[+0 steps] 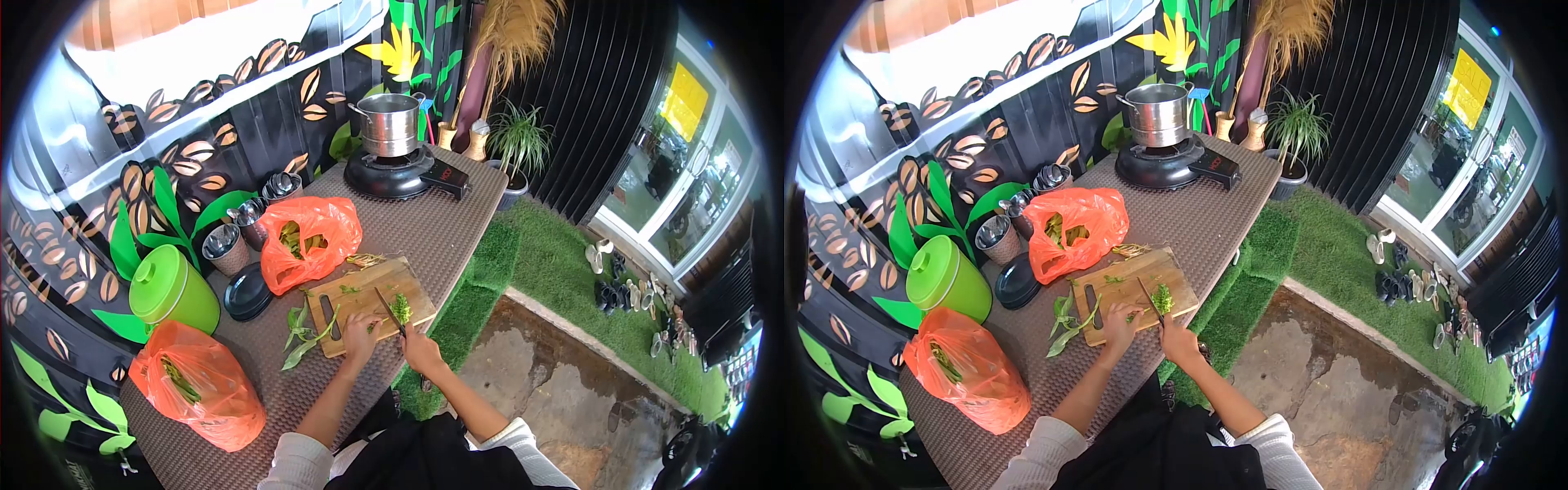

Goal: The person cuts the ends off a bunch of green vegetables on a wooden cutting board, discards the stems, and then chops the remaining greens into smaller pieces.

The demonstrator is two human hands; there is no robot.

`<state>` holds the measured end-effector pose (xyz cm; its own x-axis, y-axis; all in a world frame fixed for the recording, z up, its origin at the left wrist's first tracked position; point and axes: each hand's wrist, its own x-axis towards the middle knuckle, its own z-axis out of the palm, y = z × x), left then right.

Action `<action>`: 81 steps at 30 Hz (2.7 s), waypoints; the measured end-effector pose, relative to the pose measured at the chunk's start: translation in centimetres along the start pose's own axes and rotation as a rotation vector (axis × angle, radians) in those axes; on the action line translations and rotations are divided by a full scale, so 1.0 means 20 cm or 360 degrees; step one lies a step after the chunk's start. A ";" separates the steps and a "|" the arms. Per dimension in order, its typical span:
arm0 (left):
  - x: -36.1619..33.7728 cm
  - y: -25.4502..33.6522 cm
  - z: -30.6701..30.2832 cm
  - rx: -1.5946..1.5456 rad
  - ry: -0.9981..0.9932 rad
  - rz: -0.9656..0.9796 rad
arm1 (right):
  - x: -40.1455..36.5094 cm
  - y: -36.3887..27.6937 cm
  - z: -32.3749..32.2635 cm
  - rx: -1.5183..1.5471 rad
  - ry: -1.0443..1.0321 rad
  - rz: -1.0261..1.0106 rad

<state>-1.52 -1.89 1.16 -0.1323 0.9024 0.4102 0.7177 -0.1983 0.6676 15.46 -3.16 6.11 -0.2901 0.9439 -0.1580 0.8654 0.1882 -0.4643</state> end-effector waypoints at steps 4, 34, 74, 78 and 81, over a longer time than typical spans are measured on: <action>-0.01 0.02 0.03 0.0004 0.0059 -0.0010 | 0.00 -0.02 0.01 -0.0039 0.0021 -0.0066; -0.03 0.02 0.04 0.0129 0.0075 -0.0062 | 0.01 -0.09 0.12 0.0030 0.0027 0.0103; 0.08 0.02 -0.06 -0.0388 -0.0354 -0.0576 | 0.03 -0.15 0.13 -0.0007 -0.0017 0.0181; 0.05 -0.09 0.03 -0.0446 -0.0191 -0.0386 | -0.01 -0.16 0.09 0.0023 -0.0022 0.0113; 0.05 -0.08 0.02 -0.0411 -0.0250 -0.0404 | -0.02 -0.18 0.15 0.0021 -0.0014 0.0159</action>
<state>-2.48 -0.57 0.25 -0.1630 0.9787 0.1251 0.4771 -0.0328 0.8782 11.28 -4.97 5.18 -0.2061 0.9554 -0.2116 0.8848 0.0895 -0.4574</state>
